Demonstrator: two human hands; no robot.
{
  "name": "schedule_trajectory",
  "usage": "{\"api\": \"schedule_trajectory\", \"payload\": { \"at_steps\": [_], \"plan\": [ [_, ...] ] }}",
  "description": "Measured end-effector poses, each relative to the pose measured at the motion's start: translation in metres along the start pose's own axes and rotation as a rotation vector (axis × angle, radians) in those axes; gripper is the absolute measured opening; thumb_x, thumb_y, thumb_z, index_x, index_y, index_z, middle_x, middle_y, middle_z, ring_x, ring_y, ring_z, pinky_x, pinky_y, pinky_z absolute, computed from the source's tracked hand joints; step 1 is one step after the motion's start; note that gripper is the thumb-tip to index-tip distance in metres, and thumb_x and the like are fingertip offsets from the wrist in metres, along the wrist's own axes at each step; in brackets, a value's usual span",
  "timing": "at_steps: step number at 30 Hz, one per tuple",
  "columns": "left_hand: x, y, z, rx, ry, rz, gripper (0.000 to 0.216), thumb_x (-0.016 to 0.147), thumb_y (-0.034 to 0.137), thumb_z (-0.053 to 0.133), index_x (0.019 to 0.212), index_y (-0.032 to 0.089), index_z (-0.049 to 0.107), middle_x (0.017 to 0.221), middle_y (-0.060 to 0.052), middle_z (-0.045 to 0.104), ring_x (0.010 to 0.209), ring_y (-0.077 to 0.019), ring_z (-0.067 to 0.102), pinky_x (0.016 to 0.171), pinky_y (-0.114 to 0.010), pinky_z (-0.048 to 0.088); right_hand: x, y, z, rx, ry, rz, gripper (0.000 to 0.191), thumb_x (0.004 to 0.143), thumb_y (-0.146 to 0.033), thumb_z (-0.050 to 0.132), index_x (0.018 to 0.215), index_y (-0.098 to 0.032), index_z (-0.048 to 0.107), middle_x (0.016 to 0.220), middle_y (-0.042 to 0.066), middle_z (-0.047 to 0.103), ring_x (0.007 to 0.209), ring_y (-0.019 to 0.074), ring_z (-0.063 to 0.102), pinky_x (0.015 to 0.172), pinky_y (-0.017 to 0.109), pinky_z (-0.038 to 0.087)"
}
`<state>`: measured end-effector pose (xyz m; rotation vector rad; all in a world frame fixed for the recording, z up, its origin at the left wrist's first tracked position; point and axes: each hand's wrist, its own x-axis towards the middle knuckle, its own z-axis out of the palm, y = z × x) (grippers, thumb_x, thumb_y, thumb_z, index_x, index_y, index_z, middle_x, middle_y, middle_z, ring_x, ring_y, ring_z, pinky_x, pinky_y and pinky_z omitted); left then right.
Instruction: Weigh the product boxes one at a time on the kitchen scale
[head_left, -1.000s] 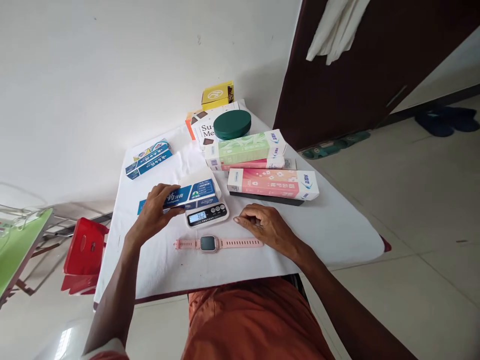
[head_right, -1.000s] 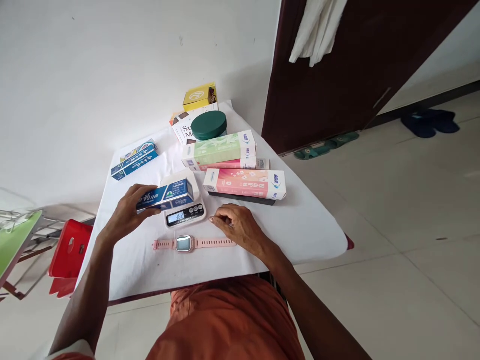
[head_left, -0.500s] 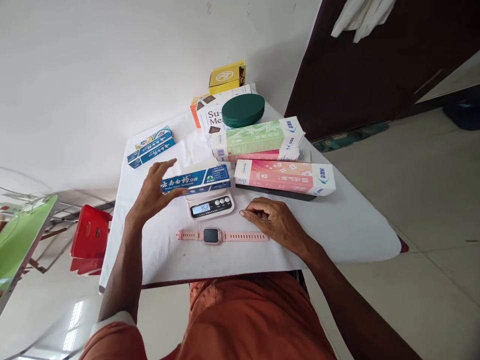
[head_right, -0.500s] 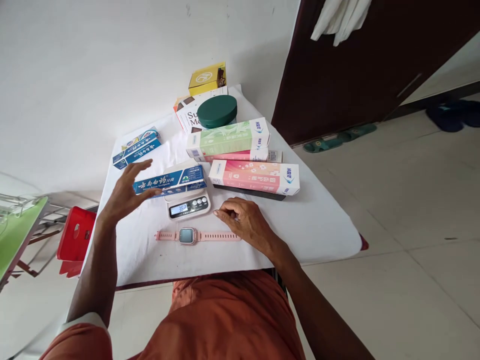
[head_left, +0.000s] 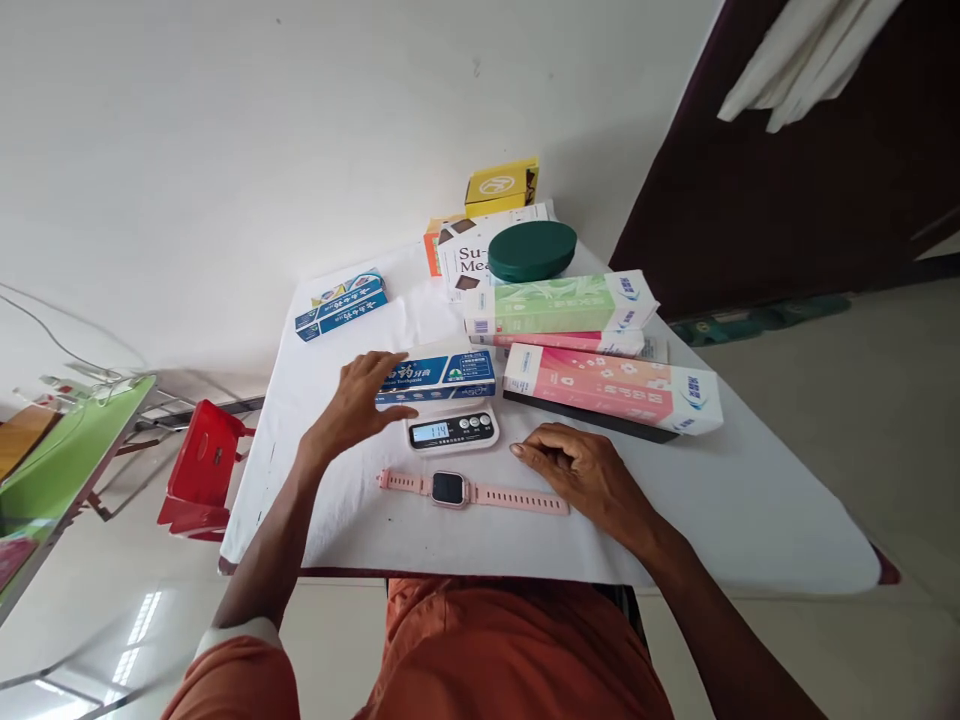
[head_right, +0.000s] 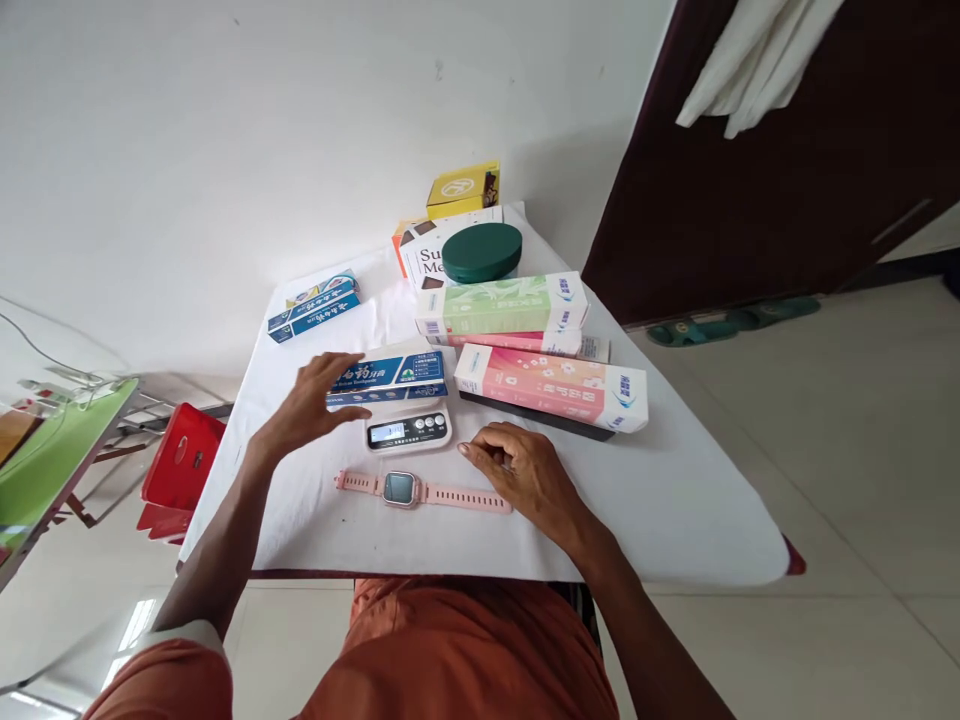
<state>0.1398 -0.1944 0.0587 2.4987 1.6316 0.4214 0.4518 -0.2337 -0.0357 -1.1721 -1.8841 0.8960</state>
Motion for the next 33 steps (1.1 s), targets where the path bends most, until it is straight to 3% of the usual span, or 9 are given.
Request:
{"api": "schedule_trajectory", "payload": {
  "at_steps": [3,8,13,18,24,28,33],
  "plan": [
    [0.003,0.002,0.009,0.052,-0.026,-0.021,0.057,0.093,0.030,0.070,0.146,0.027,0.049,0.133,-0.011,0.059,0.125,-0.0305,0.055,0.108,-0.053,0.043,0.000,0.001,0.001,-0.006,-0.002,-0.001,0.043,0.098,-0.052,0.054,0.066,-0.023,0.053,0.067,0.001,0.056,0.062,0.0163,0.051,0.058,0.031,0.039],
    [-0.002,-0.006,0.002,-0.034,-0.017,-0.038,0.045,0.093,0.033,0.069,0.136,0.025,0.056,0.121,-0.010,0.059,0.115,-0.0272,0.058,0.100,-0.045,0.050,0.001,0.005,0.003,-0.010,0.007,-0.021,0.044,0.099,-0.054,0.052,0.068,-0.023,0.056,0.068,0.002,0.057,0.063,0.0172,0.053,0.059,0.031,0.040],
    [-0.005,-0.049,-0.028,-0.058,0.127,-0.095,0.049,0.091,0.037,0.069,0.137,0.026,0.055,0.127,-0.010,0.056,0.116,-0.0254,0.059,0.102,-0.042,0.051,0.001,0.008,0.004,-0.003,0.001,-0.004,0.044,0.098,-0.054,0.054,0.067,-0.023,0.054,0.069,0.002,0.058,0.064,0.0176,0.054,0.060,0.031,0.040],
    [0.049,-0.116,-0.052,0.107,0.217,-0.334,0.051,0.085,0.033,0.070,0.134,0.025,0.058,0.131,-0.011,0.054,0.127,-0.0309,0.052,0.112,-0.047,0.044,0.001,0.010,0.005,0.010,0.000,0.019,0.044,0.099,-0.055,0.054,0.067,-0.023,0.054,0.068,0.001,0.057,0.063,0.0166,0.053,0.061,0.031,0.040],
    [0.134,-0.170,-0.044,0.214,0.193,-0.602,0.049,0.086,0.028,0.065,0.134,0.026,0.056,0.144,-0.013,0.051,0.138,-0.0328,0.045,0.118,-0.049,0.035,0.001,0.012,0.005,-0.003,0.017,0.027,0.047,0.098,-0.056,0.054,0.066,-0.023,0.054,0.066,0.001,0.056,0.060,0.0156,0.050,0.059,0.030,0.039],
    [0.159,-0.189,-0.035,0.215,0.193,-0.650,0.047,0.088,0.027,0.062,0.134,0.026,0.057,0.147,-0.015,0.051,0.140,-0.0352,0.045,0.118,-0.053,0.034,0.001,0.015,0.006,0.006,0.021,0.031,0.045,0.098,-0.053,0.056,0.065,-0.023,0.053,0.066,0.001,0.055,0.060,0.0151,0.050,0.057,0.030,0.039],
    [0.169,-0.205,-0.027,0.225,0.133,-0.674,0.046,0.090,0.023,0.056,0.136,0.027,0.058,0.147,-0.015,0.053,0.142,-0.0359,0.046,0.116,-0.053,0.036,0.002,0.019,0.007,0.019,0.023,0.031,0.044,0.100,-0.050,0.055,0.065,-0.023,0.054,0.065,0.000,0.053,0.058,0.0142,0.048,0.055,0.029,0.038]
  ]
}}
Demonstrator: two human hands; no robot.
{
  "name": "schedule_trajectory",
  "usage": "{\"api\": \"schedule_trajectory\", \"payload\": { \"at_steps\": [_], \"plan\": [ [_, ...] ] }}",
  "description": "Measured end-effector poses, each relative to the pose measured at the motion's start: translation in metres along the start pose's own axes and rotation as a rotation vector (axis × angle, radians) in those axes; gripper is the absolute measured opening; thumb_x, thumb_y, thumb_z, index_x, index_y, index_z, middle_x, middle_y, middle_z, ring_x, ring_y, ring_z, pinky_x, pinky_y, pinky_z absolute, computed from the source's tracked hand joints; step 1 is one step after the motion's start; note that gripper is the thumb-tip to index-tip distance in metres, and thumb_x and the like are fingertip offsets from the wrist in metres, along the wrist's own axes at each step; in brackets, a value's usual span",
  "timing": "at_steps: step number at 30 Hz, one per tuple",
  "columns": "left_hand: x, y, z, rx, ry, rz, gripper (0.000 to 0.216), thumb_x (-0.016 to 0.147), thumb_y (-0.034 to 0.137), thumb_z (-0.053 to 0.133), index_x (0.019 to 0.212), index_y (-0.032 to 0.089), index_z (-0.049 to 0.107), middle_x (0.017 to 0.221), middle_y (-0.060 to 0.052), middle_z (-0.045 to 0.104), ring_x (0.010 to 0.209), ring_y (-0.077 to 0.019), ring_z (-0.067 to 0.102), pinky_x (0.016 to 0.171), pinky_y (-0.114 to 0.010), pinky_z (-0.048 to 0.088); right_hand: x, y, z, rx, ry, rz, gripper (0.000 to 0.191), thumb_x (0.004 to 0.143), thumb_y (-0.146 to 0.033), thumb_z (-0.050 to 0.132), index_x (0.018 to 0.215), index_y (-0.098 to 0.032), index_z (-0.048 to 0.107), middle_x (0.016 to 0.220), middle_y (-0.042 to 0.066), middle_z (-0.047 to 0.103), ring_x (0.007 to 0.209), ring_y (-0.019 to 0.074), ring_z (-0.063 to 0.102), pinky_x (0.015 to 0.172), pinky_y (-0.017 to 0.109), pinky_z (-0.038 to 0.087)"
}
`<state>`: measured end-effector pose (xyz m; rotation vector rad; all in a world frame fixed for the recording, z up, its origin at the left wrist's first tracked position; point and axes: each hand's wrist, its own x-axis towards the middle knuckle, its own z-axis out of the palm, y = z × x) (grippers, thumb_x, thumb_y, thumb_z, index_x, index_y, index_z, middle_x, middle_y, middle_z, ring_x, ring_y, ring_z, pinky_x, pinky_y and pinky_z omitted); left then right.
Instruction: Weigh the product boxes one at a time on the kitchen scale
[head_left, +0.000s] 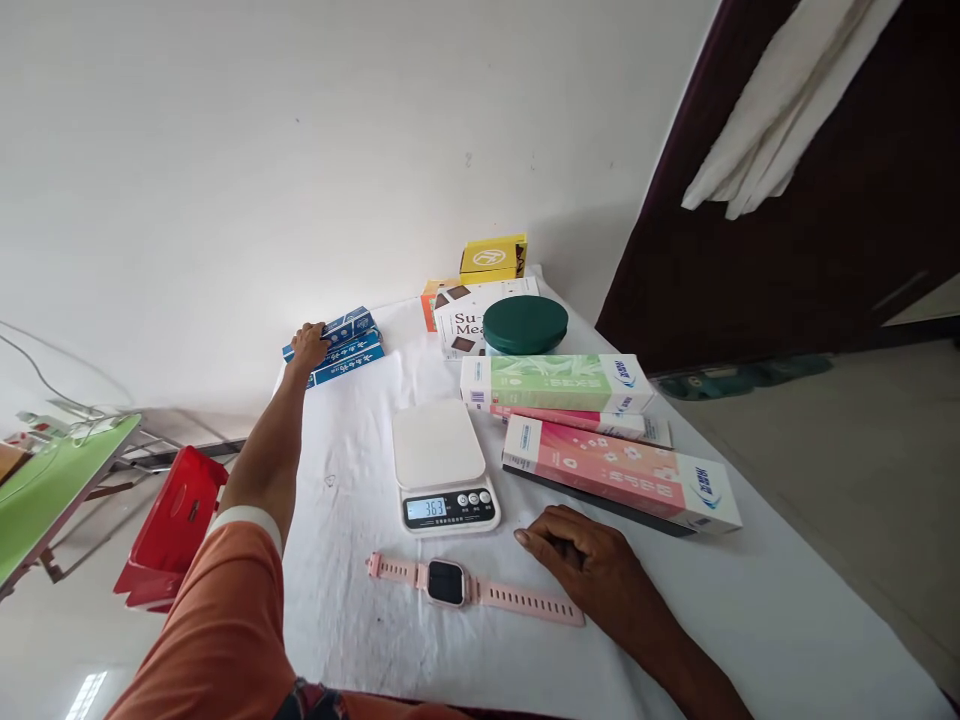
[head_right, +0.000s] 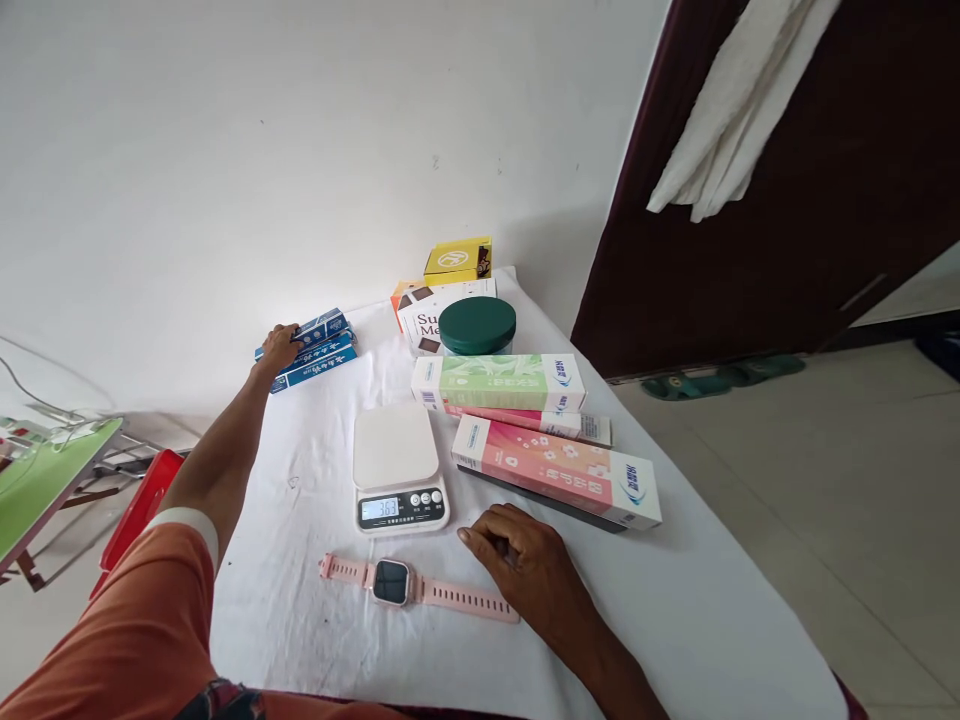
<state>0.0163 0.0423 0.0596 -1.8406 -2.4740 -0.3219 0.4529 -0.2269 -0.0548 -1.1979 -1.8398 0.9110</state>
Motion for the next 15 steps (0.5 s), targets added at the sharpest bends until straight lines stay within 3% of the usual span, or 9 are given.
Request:
{"api": "schedule_trajectory", "payload": {
  "at_steps": [8,15],
  "plan": [
    [0.009,-0.003,0.003,0.050,-0.032,0.024,0.054,0.091,0.022,0.051,0.144,0.027,0.052,0.151,-0.014,0.051,0.142,-0.0359,0.044,0.117,-0.053,0.034,-0.001,-0.002,-0.001,0.009,0.003,-0.002,0.040,0.099,-0.044,0.057,0.066,-0.023,0.053,0.067,0.000,0.056,0.061,0.0148,0.051,0.058,0.029,0.039],
    [0.002,0.008,0.016,0.049,0.063,0.033,0.054,0.093,0.016,0.042,0.145,0.022,0.052,0.151,-0.018,0.052,0.143,-0.0367,0.043,0.119,-0.055,0.029,0.001,-0.003,0.000,-0.003,0.019,-0.005,0.040,0.099,-0.042,0.056,0.065,-0.023,0.048,0.065,-0.001,0.052,0.061,0.0147,0.049,0.058,0.029,0.037]
  ]
}}
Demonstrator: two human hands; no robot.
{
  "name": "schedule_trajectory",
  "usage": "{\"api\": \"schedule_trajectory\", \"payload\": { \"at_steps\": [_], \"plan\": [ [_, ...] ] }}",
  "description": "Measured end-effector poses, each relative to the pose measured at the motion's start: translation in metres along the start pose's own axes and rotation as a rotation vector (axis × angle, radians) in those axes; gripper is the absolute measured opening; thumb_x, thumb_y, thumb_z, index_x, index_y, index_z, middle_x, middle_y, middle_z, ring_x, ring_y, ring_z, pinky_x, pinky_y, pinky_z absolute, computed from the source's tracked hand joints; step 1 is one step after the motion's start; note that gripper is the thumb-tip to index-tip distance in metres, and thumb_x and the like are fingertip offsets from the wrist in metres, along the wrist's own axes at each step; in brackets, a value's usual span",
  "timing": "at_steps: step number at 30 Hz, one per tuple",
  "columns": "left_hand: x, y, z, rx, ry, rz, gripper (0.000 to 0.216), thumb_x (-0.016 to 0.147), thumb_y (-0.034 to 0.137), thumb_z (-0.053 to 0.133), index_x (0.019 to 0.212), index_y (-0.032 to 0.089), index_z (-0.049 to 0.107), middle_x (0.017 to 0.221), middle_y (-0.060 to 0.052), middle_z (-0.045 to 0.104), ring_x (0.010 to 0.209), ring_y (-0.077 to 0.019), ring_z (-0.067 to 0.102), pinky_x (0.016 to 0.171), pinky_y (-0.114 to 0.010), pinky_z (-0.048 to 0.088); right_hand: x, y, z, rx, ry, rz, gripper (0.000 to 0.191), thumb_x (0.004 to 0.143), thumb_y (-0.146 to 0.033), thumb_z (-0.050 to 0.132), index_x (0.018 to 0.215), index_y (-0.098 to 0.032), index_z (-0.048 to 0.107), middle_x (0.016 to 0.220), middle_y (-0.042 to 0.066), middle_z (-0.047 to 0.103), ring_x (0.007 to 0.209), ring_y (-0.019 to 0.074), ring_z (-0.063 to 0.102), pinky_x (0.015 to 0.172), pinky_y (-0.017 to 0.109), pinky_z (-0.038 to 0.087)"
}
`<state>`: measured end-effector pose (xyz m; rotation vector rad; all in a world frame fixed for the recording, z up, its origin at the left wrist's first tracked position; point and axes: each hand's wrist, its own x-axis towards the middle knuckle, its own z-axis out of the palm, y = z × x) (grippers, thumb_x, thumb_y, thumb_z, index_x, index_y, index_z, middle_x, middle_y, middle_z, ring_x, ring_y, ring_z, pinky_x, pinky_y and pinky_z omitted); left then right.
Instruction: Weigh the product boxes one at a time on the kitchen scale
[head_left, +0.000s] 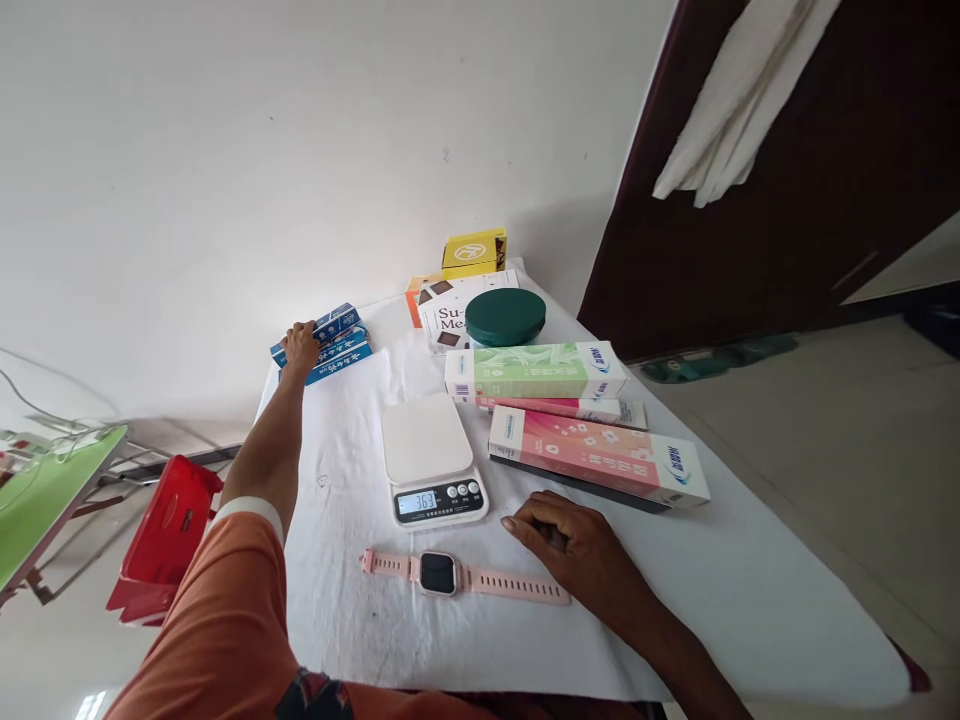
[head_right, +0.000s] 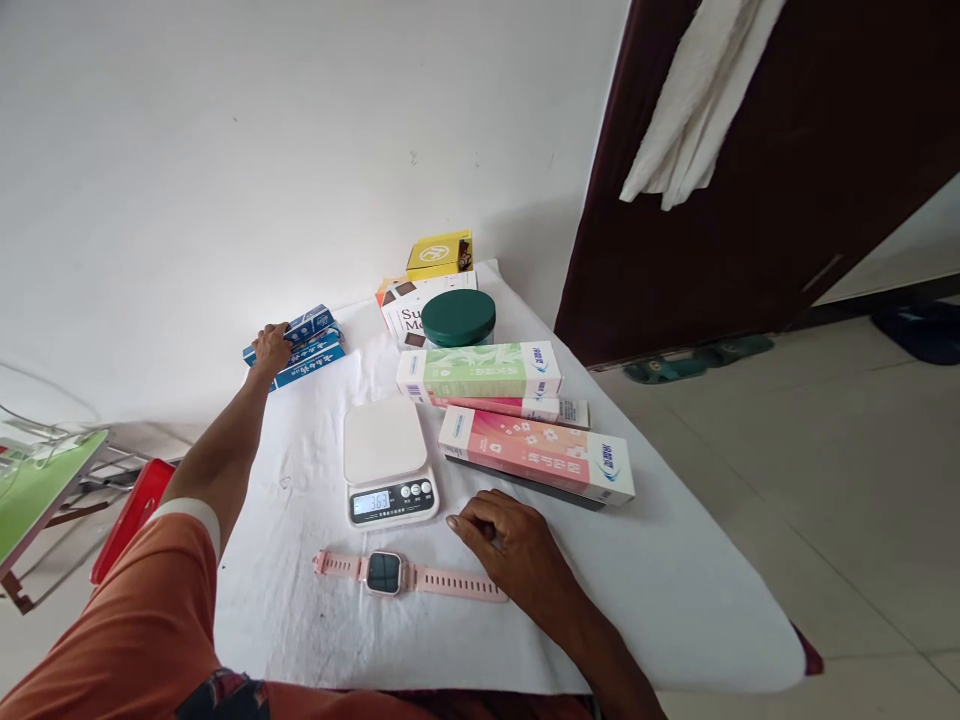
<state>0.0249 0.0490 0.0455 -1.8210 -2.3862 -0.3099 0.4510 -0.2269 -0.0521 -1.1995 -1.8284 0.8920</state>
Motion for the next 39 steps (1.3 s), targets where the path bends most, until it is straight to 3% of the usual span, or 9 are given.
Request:
{"api": "schedule_trajectory", "payload": {
  "at_steps": [5,13,19,23,28,31,34,37,39],
  "plan": [
    [-0.007,0.002,0.002,-0.013,0.025,-0.001,0.057,0.093,0.013,0.036,0.147,0.022,0.050,0.155,-0.017,0.048,0.146,-0.0335,0.040,0.122,-0.051,0.027,0.000,-0.001,-0.001,-0.001,-0.010,0.006,0.040,0.099,-0.041,0.056,0.064,-0.023,0.048,0.066,-0.001,0.053,0.062,0.0150,0.049,0.060,0.030,0.037],
    [0.004,-0.002,-0.015,-0.046,-0.085,-0.069,0.055,0.081,0.013,0.052,0.135,0.023,0.052,0.142,-0.020,0.055,0.138,-0.0392,0.047,0.114,-0.060,0.034,0.000,-0.002,-0.001,-0.012,-0.007,0.021,0.041,0.098,-0.044,0.055,0.064,-0.023,0.050,0.065,-0.001,0.052,0.061,0.0149,0.049,0.059,0.030,0.038],
    [0.002,-0.015,-0.027,-0.100,-0.135,-0.005,0.053,0.084,0.011,0.050,0.133,0.029,0.052,0.144,-0.012,0.053,0.135,-0.0298,0.051,0.108,-0.044,0.045,0.002,-0.005,-0.002,-0.016,0.010,0.027,0.043,0.098,-0.048,0.054,0.063,-0.023,0.049,0.064,-0.001,0.053,0.060,0.0146,0.048,0.057,0.030,0.039],
    [-0.002,-0.020,-0.033,-0.118,-0.161,0.047,0.056,0.081,0.005,0.050,0.131,0.031,0.055,0.144,-0.005,0.056,0.134,-0.0228,0.053,0.111,-0.035,0.043,0.003,-0.006,-0.003,-0.012,0.002,0.018,0.044,0.098,-0.049,0.054,0.063,-0.023,0.052,0.064,0.000,0.055,0.061,0.0151,0.050,0.057,0.030,0.039],
    [-0.008,-0.013,-0.039,-0.113,-0.168,0.034,0.052,0.083,0.010,0.055,0.132,0.026,0.056,0.145,-0.010,0.056,0.138,-0.0283,0.051,0.113,-0.041,0.042,0.003,-0.006,-0.003,-0.011,-0.002,0.003,0.042,0.098,-0.046,0.054,0.064,-0.022,0.054,0.064,0.000,0.055,0.061,0.0149,0.050,0.059,0.029,0.039],
    [-0.016,0.001,-0.045,-0.110,-0.156,0.026,0.050,0.088,0.016,0.057,0.138,0.021,0.053,0.151,-0.017,0.049,0.145,-0.0346,0.044,0.116,-0.048,0.040,0.002,-0.005,-0.001,-0.011,0.001,-0.013,0.039,0.098,-0.043,0.055,0.066,-0.022,0.056,0.066,0.000,0.058,0.063,0.0146,0.051,0.060,0.029,0.040],
    [-0.034,0.030,-0.055,-0.149,-0.051,0.117,0.053,0.094,0.020,0.055,0.146,0.019,0.045,0.157,-0.018,0.041,0.149,-0.0323,0.040,0.120,-0.046,0.038,0.002,-0.005,-0.001,-0.011,0.014,-0.035,0.036,0.097,-0.040,0.057,0.066,-0.021,0.057,0.066,0.000,0.060,0.063,0.0140,0.052,0.061,0.029,0.040],
    [-0.071,0.077,-0.066,-0.269,0.160,0.408,0.047,0.096,0.027,0.059,0.142,0.019,0.050,0.145,-0.015,0.052,0.137,-0.0281,0.052,0.117,-0.042,0.041,0.001,-0.007,-0.001,-0.021,0.029,-0.054,0.036,0.097,-0.041,0.057,0.066,-0.021,0.057,0.067,0.001,0.061,0.064,0.0141,0.052,0.061,0.029,0.040],
    [-0.104,0.113,-0.071,-0.345,0.223,0.655,0.039,0.098,0.034,0.059,0.134,0.021,0.055,0.134,-0.013,0.059,0.127,-0.0264,0.058,0.111,-0.041,0.047,0.000,-0.008,-0.001,-0.029,0.032,-0.064,0.036,0.097,-0.041,0.057,0.067,-0.021,0.058,0.069,0.001,0.062,0.065,0.0145,0.053,0.062,0.029,0.040]
  ]
}}
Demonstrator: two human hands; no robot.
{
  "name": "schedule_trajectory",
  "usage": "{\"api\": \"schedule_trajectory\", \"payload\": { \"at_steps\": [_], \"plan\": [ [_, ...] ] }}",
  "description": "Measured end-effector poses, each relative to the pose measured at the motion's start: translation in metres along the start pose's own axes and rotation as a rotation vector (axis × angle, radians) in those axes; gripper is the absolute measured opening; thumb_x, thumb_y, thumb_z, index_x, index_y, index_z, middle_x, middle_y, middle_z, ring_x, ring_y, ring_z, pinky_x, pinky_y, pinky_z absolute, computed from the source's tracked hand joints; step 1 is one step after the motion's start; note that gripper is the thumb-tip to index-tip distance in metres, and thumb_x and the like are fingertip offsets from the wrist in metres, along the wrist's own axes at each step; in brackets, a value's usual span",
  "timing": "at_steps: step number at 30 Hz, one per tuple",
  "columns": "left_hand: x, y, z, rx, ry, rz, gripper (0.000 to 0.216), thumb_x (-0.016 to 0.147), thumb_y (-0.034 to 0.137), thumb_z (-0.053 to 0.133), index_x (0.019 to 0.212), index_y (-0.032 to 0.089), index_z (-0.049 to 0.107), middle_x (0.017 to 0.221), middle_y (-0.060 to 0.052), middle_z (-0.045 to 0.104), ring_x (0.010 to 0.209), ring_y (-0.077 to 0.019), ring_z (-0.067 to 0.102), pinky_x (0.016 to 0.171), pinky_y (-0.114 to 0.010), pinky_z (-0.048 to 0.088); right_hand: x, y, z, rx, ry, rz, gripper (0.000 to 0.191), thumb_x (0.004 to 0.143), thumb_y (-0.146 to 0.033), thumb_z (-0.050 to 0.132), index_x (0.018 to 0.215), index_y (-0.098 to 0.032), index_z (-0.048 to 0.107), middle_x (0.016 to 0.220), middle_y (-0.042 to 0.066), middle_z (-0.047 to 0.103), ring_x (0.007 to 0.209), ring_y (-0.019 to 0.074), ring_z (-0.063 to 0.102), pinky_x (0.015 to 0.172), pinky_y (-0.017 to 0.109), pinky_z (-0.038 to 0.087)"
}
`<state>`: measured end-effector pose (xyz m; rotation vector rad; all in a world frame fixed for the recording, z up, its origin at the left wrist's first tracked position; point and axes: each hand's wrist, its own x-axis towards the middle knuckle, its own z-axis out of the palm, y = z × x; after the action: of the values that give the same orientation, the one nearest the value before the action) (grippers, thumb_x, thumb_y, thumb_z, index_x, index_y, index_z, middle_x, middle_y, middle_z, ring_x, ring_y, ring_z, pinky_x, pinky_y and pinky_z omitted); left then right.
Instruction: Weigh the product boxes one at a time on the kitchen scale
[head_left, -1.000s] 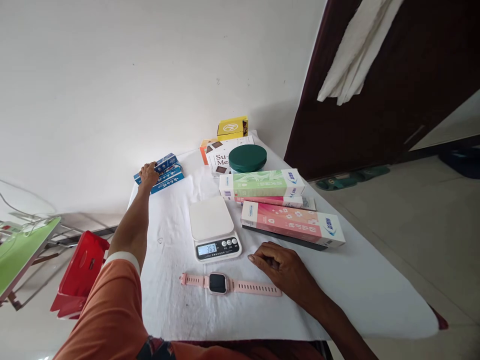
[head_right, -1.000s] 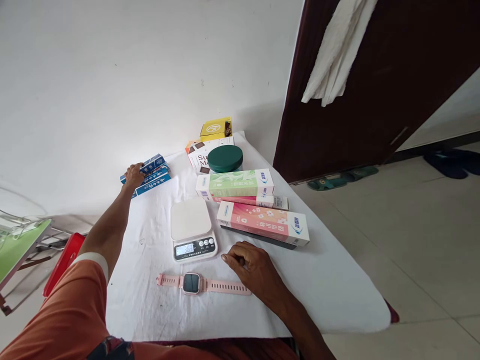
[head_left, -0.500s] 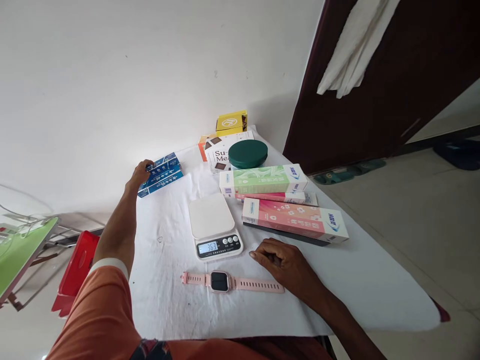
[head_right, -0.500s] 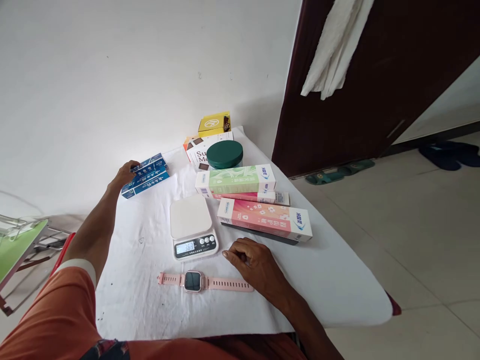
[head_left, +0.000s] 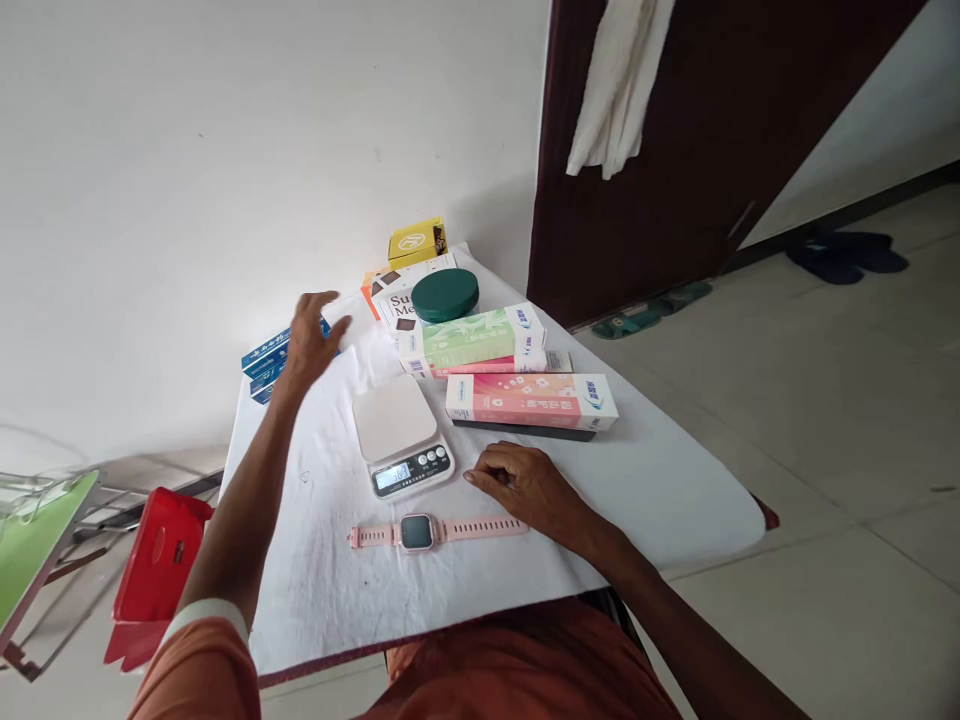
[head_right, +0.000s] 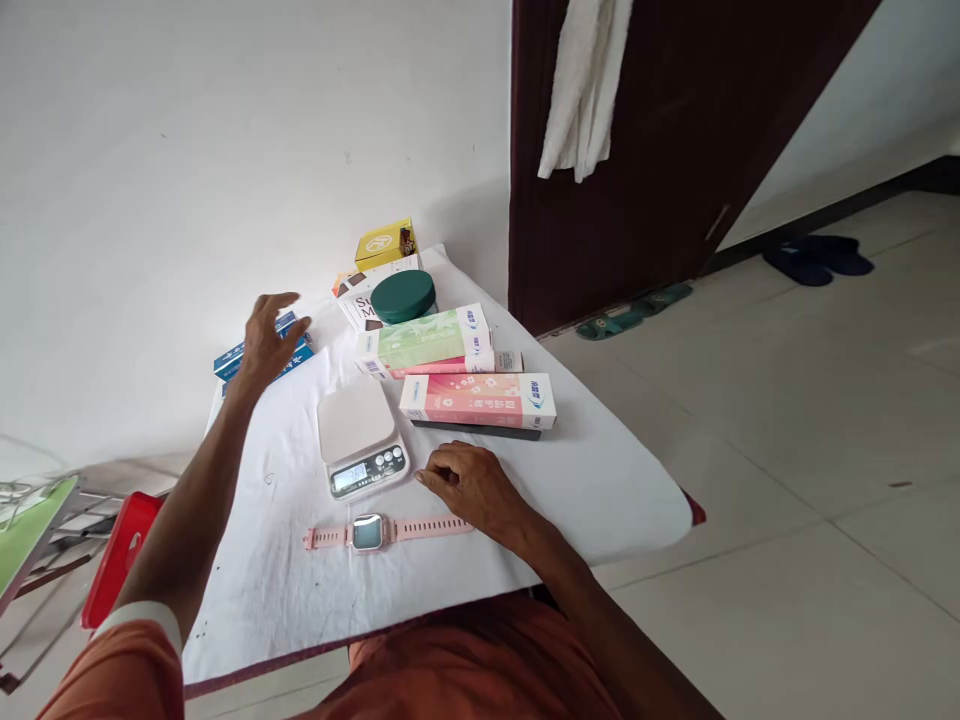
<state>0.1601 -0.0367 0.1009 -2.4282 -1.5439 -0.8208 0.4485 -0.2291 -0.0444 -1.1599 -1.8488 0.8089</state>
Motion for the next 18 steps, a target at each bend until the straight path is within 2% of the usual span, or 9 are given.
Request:
{"api": "schedule_trajectory", "payload": {
  "at_steps": [2,4,7,10,14,16,18],
  "plan": [
    [-0.006,0.047,0.010,-0.074,-0.048,0.212,0.041,0.098,0.046,0.061,0.131,0.022,0.058,0.129,-0.012,0.061,0.121,-0.0270,0.060,0.106,-0.043,0.049,-0.001,0.000,0.000,-0.004,0.003,-0.012,0.035,0.097,-0.040,0.057,0.068,-0.021,0.058,0.069,0.001,0.062,0.066,0.0146,0.054,0.063,0.029,0.040],
    [-0.011,0.085,0.023,-0.106,-0.122,0.362,0.051,0.097,0.054,0.059,0.138,0.023,0.053,0.134,-0.013,0.060,0.125,-0.0294,0.057,0.104,-0.046,0.049,-0.001,0.000,0.000,-0.010,0.006,-0.027,0.035,0.098,-0.040,0.057,0.068,-0.021,0.058,0.069,0.001,0.061,0.066,0.0146,0.054,0.064,0.029,0.041],
    [-0.013,0.118,0.040,-0.057,-0.157,0.394,0.068,0.094,0.065,0.058,0.145,0.021,0.047,0.139,-0.019,0.054,0.127,-0.0357,0.055,0.099,-0.050,0.049,-0.001,0.001,0.001,-0.016,0.011,-0.042,0.036,0.098,-0.040,0.057,0.068,-0.021,0.059,0.069,0.001,0.061,0.065,0.0145,0.054,0.064,0.029,0.041],
    [-0.013,0.129,0.049,0.013,-0.107,0.361,0.071,0.093,0.068,0.057,0.144,0.020,0.047,0.136,-0.021,0.055,0.121,-0.0375,0.056,0.094,-0.050,0.049,0.000,0.002,0.001,-0.016,0.013,-0.043,0.036,0.099,-0.040,0.057,0.069,-0.021,0.061,0.069,0.000,0.061,0.065,0.0145,0.054,0.064,0.029,0.041],
    [-0.023,0.123,0.053,0.077,-0.028,0.294,0.065,0.090,0.072,0.056,0.128,0.020,0.055,0.122,-0.019,0.060,0.112,-0.0359,0.058,0.091,-0.049,0.047,0.001,0.002,0.001,-0.027,0.008,-0.044,0.036,0.100,-0.039,0.056,0.069,-0.021,0.060,0.069,0.000,0.061,0.066,0.0146,0.055,0.065,0.029,0.041],
    [-0.029,0.116,0.055,0.087,-0.029,0.221,0.064,0.089,0.074,0.056,0.122,0.020,0.057,0.115,-0.018,0.062,0.109,-0.0358,0.058,0.092,-0.050,0.046,0.000,0.002,0.001,-0.030,0.006,-0.044,0.034,0.099,-0.038,0.057,0.070,-0.021,0.060,0.069,0.000,0.060,0.066,0.0146,0.054,0.065,0.029,0.041],
    [-0.032,0.110,0.057,0.052,-0.080,0.193,0.062,0.091,0.073,0.055,0.123,0.019,0.055,0.113,-0.017,0.063,0.109,-0.0354,0.058,0.094,-0.050,0.045,-0.001,0.002,0.000,-0.025,0.011,-0.038,0.033,0.099,-0.038,0.058,0.070,-0.021,0.060,0.070,0.000,0.060,0.066,0.0146,0.054,0.065,0.029,0.041]
  ]
}}
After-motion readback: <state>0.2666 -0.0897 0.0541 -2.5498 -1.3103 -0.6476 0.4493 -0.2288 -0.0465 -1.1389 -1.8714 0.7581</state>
